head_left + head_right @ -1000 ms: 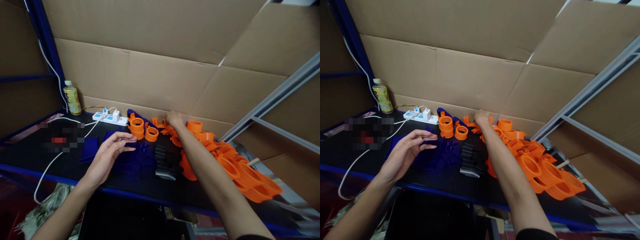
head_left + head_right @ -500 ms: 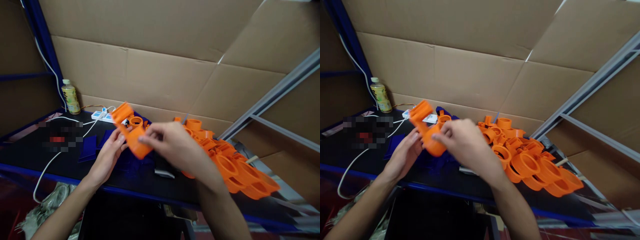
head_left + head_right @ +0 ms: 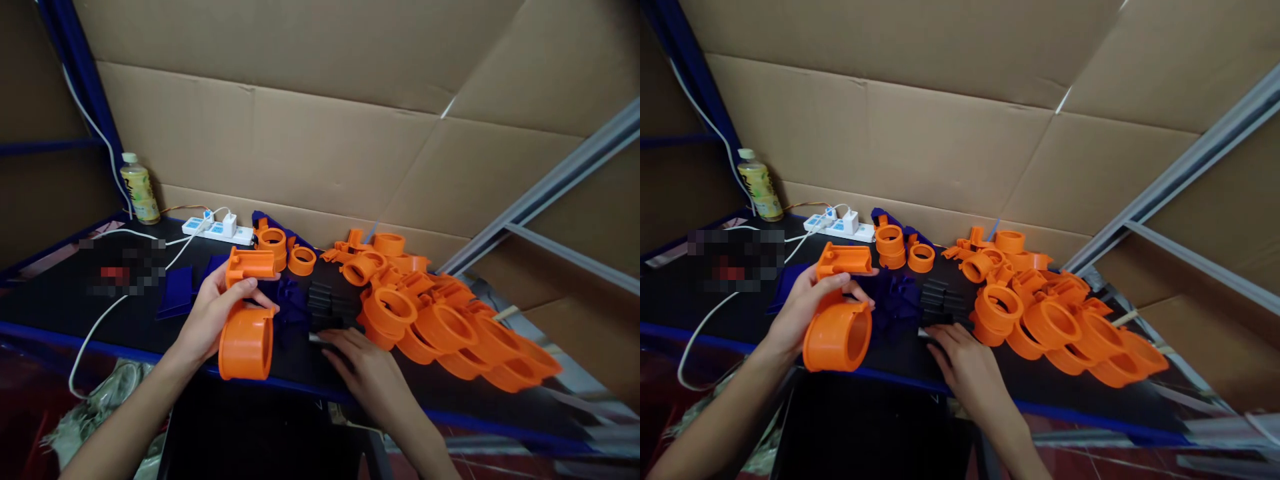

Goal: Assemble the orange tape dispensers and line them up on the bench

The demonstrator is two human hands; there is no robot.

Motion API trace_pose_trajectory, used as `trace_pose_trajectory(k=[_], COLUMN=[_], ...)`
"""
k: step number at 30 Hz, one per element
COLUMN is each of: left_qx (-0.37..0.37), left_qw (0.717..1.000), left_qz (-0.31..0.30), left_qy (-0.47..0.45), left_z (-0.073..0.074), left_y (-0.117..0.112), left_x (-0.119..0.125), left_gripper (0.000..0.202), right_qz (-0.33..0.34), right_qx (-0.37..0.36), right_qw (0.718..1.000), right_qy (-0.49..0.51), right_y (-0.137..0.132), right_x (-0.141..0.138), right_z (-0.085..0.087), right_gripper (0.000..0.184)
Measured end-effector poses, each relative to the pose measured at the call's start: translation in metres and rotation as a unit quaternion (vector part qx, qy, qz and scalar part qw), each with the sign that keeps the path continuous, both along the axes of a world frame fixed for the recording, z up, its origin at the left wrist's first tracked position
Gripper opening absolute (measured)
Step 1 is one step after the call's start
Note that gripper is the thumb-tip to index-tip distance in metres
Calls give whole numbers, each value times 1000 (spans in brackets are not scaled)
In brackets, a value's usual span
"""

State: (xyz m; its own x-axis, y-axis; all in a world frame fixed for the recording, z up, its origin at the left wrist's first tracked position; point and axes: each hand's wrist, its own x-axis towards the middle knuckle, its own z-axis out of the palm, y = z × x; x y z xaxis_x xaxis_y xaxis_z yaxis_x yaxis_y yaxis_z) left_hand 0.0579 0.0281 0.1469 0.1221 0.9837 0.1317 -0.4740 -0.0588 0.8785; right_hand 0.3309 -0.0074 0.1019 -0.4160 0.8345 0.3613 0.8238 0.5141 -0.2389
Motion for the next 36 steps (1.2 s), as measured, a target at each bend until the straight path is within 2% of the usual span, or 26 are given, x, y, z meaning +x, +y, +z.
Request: trace_pose_trajectory(k=[6, 13, 21, 26, 30, 33, 36], left_qx=[30, 12, 1, -2, -7, -5, -7], left_qw=[999, 999, 997, 996, 995, 995, 994], left_qz=[-32, -52, -74, -89, -95, -91, -91], left_qy=[21, 5, 8, 19, 33, 47, 54], left_z=[3, 1, -2, -3, -3, -3, -4], left_y=[-8, -4, -2, -1, -1, -1, -1], left_x=[3, 2, 4, 6, 6, 7, 10], left_gripper=[29, 30, 34, 35, 37, 37, 37], right_qz=[-40, -39, -43, -54, -50, -44, -40], right_qx=[31, 70, 72, 21, -41, -78, -96], right_qw=[997, 996, 996, 998, 990, 973, 951], right_qy=[-63, -46, -10, 38, 128, 211, 293], right_y=[-5, -4, -2, 0, 2, 3, 2], right_x=[14, 32, 31, 26, 22, 19, 14], right_z=[-23, -32, -39, -35, -28, -15, 5], right_gripper=[31, 33, 27, 26, 23, 22, 23])
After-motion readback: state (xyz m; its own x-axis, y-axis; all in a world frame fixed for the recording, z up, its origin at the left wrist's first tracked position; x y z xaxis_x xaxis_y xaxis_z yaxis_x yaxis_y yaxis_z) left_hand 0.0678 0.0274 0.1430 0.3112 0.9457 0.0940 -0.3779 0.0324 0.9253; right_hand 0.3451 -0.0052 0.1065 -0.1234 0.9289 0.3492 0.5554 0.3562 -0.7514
